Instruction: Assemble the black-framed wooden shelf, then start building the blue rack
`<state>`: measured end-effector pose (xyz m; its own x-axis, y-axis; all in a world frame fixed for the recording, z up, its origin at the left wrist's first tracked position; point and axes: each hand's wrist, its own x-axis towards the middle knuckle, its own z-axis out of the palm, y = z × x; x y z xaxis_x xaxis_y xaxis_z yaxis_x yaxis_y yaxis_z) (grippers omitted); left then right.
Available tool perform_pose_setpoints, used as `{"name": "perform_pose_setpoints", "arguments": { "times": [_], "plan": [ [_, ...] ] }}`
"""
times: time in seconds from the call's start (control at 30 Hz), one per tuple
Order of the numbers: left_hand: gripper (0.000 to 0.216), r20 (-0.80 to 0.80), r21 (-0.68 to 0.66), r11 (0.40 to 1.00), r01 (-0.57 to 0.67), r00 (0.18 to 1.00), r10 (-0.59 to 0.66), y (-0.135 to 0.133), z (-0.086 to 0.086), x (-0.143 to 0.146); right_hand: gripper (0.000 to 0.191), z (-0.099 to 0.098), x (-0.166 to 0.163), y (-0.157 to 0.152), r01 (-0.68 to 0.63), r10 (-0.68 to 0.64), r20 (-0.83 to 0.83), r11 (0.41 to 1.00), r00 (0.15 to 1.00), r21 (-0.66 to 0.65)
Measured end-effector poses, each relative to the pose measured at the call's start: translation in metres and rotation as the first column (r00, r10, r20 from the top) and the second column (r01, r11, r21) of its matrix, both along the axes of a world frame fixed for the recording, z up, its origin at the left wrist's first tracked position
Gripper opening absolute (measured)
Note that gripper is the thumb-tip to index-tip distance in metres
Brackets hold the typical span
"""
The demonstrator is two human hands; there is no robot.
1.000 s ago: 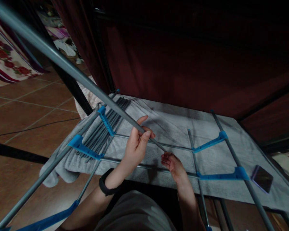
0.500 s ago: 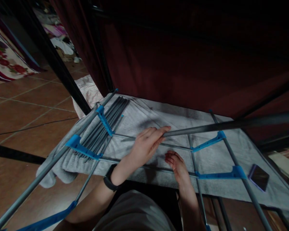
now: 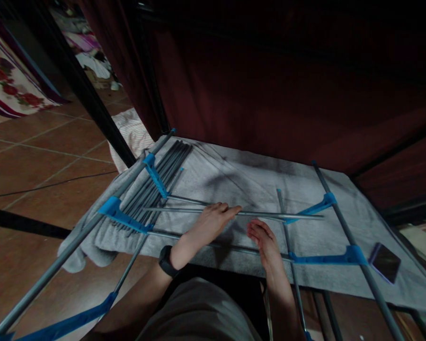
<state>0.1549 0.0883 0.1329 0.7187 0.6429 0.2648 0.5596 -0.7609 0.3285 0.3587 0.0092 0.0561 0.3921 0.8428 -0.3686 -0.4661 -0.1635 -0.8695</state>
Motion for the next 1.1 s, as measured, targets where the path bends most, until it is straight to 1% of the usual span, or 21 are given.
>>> {"name": "perform_pose_setpoints", "arguments": {
  "times": [0.07,0.13,0.23,0.3,0.4,0.53,0.7,0.8,0.97,1.1],
  "plan": [
    [0.048,-0.082,-0.02,1.0,0.013,0.996,-0.014,-0.001,-0.007,0.0,0.023,0.0,-0.001,-0.001,0.015,-0.014,-0.033,0.999,0.999,0.033],
    [0.048,-0.133,-0.037,0.999,0.018,0.991,-0.023,-0.003,-0.015,0.0,0.021,0.0,-0.002,-0.004,0.032,-0.025,-0.084,0.996,0.996,0.084],
    [0.048,-0.143,-0.053,0.998,0.014,0.99,-0.022,-0.006,-0.026,0.001,0.018,-0.002,-0.002,-0.007,0.036,-0.011,-0.18,0.99,0.984,0.139],
    [0.049,-0.135,-0.065,0.998,0.008,0.991,-0.017,-0.007,-0.031,0.001,0.018,-0.004,0.0,-0.009,0.036,0.001,-0.241,0.988,0.97,0.147],
    [0.05,-0.139,-0.087,0.996,0.0,0.99,-0.012,-0.007,-0.036,0.001,0.024,-0.008,0.003,-0.009,0.031,0.013,-0.295,0.989,0.955,0.145],
    [0.051,-0.15,-0.109,0.994,0.001,0.988,-0.018,-0.006,-0.04,0.001,0.023,-0.011,0.003,-0.009,0.03,0.017,-0.293,0.988,0.956,0.154],
    [0.046,-0.176,-0.104,0.995,-0.014,0.984,-0.005,-0.001,-0.05,0.001,0.018,-0.014,-0.001,-0.006,0.085,-0.043,-0.276,0.986,0.96,0.143],
    [0.041,-0.193,-0.122,0.993,-0.012,0.981,-0.012,0.004,-0.053,-0.001,0.016,-0.018,0.0,-0.004,0.139,-0.1,-0.273,0.982,0.957,0.131],
    [0.039,-0.264,-0.158,0.984,-0.083,0.964,0.039,0.013,-0.053,-0.015,0.019,-0.028,0.013,-0.006,0.243,-0.208,-0.261,0.964,0.943,0.11],
    [0.039,-0.274,-0.195,0.968,-0.16,0.956,0.103,0.022,-0.061,-0.033,0.019,-0.034,0.028,-0.007,0.31,-0.282,-0.257,0.948,0.924,0.073]
  ]
}}
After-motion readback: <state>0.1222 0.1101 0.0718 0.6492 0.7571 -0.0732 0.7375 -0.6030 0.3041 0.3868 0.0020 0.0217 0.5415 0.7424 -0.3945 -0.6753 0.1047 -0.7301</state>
